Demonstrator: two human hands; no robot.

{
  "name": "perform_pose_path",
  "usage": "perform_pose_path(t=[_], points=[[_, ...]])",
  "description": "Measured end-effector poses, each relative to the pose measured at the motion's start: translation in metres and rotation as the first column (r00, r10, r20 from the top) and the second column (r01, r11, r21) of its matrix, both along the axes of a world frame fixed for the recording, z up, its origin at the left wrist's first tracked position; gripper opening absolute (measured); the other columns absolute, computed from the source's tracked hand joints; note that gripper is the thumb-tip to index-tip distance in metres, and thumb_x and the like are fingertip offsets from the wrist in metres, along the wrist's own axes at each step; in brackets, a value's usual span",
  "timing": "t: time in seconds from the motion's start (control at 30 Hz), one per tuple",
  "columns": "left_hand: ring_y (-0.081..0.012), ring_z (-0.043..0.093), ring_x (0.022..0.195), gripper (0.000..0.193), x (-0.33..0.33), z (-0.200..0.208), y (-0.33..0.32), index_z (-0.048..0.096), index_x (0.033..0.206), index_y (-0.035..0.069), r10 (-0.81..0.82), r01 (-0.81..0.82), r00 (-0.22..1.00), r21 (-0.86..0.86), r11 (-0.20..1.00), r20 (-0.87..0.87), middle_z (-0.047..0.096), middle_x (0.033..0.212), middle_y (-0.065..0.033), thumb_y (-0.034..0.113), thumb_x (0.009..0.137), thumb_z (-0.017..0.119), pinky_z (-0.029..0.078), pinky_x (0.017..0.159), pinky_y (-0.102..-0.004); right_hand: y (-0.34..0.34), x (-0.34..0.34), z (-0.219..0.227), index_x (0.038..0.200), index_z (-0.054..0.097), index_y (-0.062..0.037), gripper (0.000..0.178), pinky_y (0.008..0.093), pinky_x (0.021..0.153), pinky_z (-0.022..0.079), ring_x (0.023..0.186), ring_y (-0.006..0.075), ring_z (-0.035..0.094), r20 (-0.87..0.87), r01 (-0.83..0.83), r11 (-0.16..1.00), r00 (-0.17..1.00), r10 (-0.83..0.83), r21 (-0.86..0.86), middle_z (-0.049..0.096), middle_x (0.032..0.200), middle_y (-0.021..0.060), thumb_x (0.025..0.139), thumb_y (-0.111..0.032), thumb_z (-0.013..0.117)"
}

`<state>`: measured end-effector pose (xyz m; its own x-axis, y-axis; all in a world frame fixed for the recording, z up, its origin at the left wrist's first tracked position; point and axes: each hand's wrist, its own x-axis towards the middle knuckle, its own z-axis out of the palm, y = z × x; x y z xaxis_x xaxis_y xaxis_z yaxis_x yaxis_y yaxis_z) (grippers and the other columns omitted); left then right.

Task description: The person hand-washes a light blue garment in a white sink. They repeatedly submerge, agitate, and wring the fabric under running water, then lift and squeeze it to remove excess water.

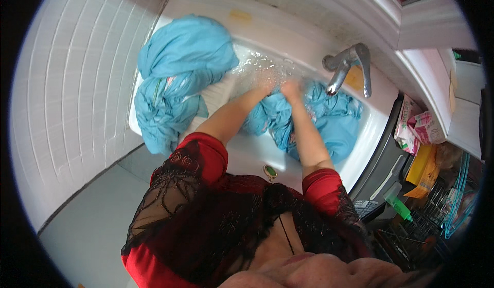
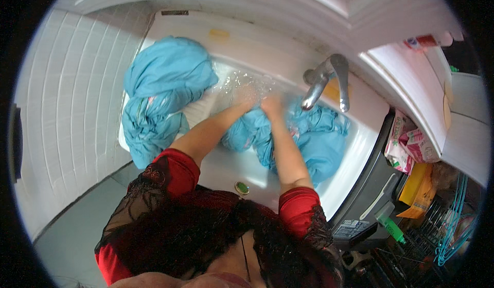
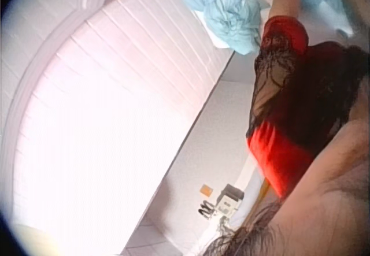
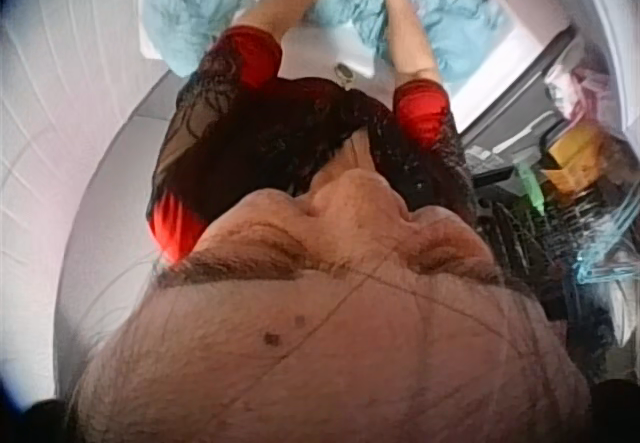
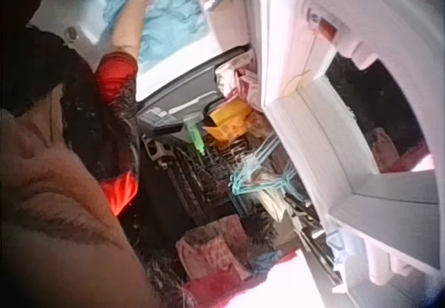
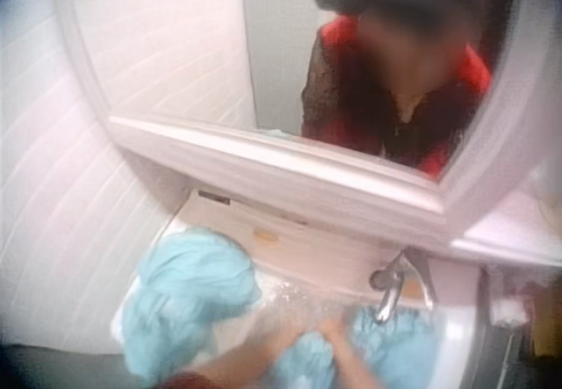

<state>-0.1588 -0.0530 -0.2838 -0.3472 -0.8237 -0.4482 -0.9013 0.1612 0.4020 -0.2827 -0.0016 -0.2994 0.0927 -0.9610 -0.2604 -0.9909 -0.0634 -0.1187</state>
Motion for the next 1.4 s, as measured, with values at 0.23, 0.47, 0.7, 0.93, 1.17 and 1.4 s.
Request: perform_pose_path(t=[0.23,0.47,0.7,0.93,1.17,1.4], points=[[-0.0391,0.061,0.091,0.040,0.041,0.068,0.034,0.061,0.113,0.005,-0.040,-0.131,0.952,-0.526,0.840,-0.302,0.063,0.100,-0.0232,0.037,0.090,0.051,0.047,0.081,-0.0507,0.020,0.013,0.089,0.092,0.068,-0.0030,0.038,0.0507,0.078,0.047,0.093,0.0396,0.059,0.286,0.199,0.918,0.953,-0.099,-0.344,0.064,0.095,0.0227,0.086,-0.038,0.055],[-0.0415,0.060,0.100,0.060,0.025,0.038,-0.007,0.064,0.108,-0.005,0.337,-0.307,0.902,0.146,0.940,-0.271,0.063,0.105,-0.0280,0.051,0.091,0.051,0.046,0.087,-0.0439,-0.027,-0.006,0.026,0.104,0.065,0.0013,0.043,0.0445,0.092,0.043,0.105,0.0375,0.057,0.556,0.265,0.962,0.792,-0.254,0.062,0.062,0.112,0.0231,0.088,-0.038,0.056],[-0.0337,0.063,0.086,0.044,0.057,0.045,0.025,0.068,0.098,-0.001,0.347,-0.121,0.725,0.386,0.915,-0.595,0.066,0.099,-0.0213,0.040,0.090,0.055,0.050,0.073,-0.0383,-0.013,-0.008,0.046,0.101,0.069,-0.0013,0.043,0.0426,0.081,0.047,0.095,0.0336,0.060,0.643,0.014,0.855,0.652,-0.401,0.519,0.065,0.107,0.0166,0.087,-0.039,0.054],[-0.0340,0.056,0.068,0.021,0.089,0.107,0.126,0.060,0.075,0.004,-0.131,-0.050,0.847,-0.323,0.945,-0.515,0.055,0.070,-0.0123,0.022,0.085,0.055,0.045,0.060,-0.0440,0.118,0.050,0.122,0.104,0.067,-0.0088,0.030,0.0413,0.074,0.040,0.082,0.0303,0.050,0.579,0.176,0.913,0.812,0.077,-0.368,0.052,0.084,0.0117,0.081,-0.026,0.059],[-0.0313,0.056,0.066,0.019,0.064,0.061,0.104,0.055,0.066,0.008,-0.247,0.022,0.883,-0.490,0.871,-0.399,0.055,0.067,-0.0114,0.019,0.083,0.055,0.045,0.058,-0.0443,0.102,0.054,0.081,0.106,0.064,-0.0077,0.035,0.0445,0.076,0.037,0.088,0.0322,0.049,0.449,0.198,0.904,0.894,-0.007,-0.380,0.052,0.091,0.0125,0.073,-0.018,0.060],[-0.0387,0.061,0.075,0.026,0.044,0.001,0.059,0.062,0.081,0.005,-0.201,0.101,0.950,-0.372,0.923,-0.240,0.062,0.074,-0.0180,0.025,0.087,0.046,0.048,0.065,-0.0504,0.053,0.036,0.042,0.097,0.067,-0.0061,0.024,0.0488,0.071,0.047,0.084,0.0368,0.059,0.393,0.295,0.947,0.892,-0.225,-0.127,0.061,0.087,0.0163,0.078,-0.016,0.056]])
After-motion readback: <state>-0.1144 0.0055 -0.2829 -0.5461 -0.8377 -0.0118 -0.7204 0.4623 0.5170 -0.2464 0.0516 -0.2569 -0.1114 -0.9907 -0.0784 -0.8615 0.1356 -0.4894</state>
